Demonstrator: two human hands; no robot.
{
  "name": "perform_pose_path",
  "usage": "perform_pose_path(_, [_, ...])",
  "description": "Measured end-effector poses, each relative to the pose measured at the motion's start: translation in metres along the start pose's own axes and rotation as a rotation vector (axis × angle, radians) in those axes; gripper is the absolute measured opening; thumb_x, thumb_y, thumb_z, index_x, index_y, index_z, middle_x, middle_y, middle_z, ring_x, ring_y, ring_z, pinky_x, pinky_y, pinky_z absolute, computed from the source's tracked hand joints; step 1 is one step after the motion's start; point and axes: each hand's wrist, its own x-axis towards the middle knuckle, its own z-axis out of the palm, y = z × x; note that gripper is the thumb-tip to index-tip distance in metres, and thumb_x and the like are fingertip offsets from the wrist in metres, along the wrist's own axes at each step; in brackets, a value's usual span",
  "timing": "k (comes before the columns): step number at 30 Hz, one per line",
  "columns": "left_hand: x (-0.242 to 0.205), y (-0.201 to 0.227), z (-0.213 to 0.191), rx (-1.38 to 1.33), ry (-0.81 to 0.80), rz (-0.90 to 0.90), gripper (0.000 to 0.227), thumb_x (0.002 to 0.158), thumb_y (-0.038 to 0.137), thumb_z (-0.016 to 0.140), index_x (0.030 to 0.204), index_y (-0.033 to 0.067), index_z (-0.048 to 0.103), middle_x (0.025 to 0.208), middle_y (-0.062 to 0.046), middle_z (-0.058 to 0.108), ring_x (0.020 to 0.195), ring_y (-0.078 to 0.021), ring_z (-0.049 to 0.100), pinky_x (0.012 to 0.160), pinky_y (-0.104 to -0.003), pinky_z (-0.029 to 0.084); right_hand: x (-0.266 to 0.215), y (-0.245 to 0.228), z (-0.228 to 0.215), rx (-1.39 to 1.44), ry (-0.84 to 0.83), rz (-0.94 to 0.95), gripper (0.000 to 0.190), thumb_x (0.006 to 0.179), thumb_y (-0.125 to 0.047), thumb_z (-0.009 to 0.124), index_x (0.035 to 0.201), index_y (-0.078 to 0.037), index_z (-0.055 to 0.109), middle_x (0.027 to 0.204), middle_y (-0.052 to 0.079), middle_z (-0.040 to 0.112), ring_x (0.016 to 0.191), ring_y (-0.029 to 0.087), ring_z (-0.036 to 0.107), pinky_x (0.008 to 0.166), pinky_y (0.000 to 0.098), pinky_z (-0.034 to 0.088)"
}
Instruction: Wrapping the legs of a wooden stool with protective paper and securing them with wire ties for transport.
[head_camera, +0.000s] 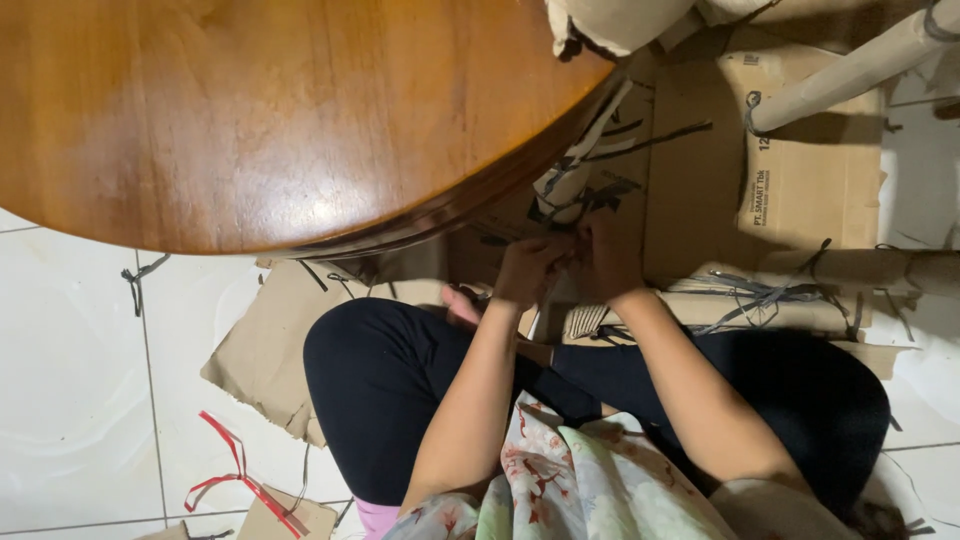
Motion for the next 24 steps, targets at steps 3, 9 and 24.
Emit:
perform_pose_path(3, [0.0, 0.006, -0.003, 0.051, -0.012, 0.014, 0.028, 0.092, 0.026, 0.077, 0.077, 0.003, 0.07, 0.062, -0.01, 0.055, 0.053, -0.0108, 0.049, 0.041, -0.026, 0.039, 0.011, -0.092, -0.036, -0.123, 0.026, 0.07, 0.018, 0.087, -0.001, 0.06, 0.085, 0.016, 0.055, 0.081, 0.041, 0.056, 0.083, 0.051, 0.057, 0.078, 0.0538, 0.049])
perform_pose_path(9, [0.011, -0.009, -0.013, 0.172, 0.011, 0.151, 0.035, 0.094, 0.03, 0.07, 0.066, 0.0115, 0.064, 0.053, -0.003, 0.053, 0.05, -0.011, 0.045, 0.047, -0.027, 0.038, 0.025, -0.113, -0.082, 0.081, -0.092, 0.265, 0.018, 0.099, -0.011, 0.051, 0.108, 0.001, 0.061, 0.103, 0.025, 0.065, 0.094, 0.036, 0.062, 0.092, 0.0529, 0.047])
perform_pose_path(24, [0.021, -0.023, -0.006, 0.332, 0.061, 0.198, 0.028, 0.097, 0.024, 0.059, 0.083, 0.0017, 0.068, 0.066, -0.013, 0.056, 0.061, -0.0203, 0.05, 0.056, -0.038, 0.044, 0.009, 0.021, 0.002, 0.253, -0.04, 0.278, 0.021, 0.11, -0.021, 0.058, 0.124, -0.009, 0.067, 0.109, 0.013, 0.067, 0.1, 0.029, 0.069, 0.079, 0.0452, 0.062])
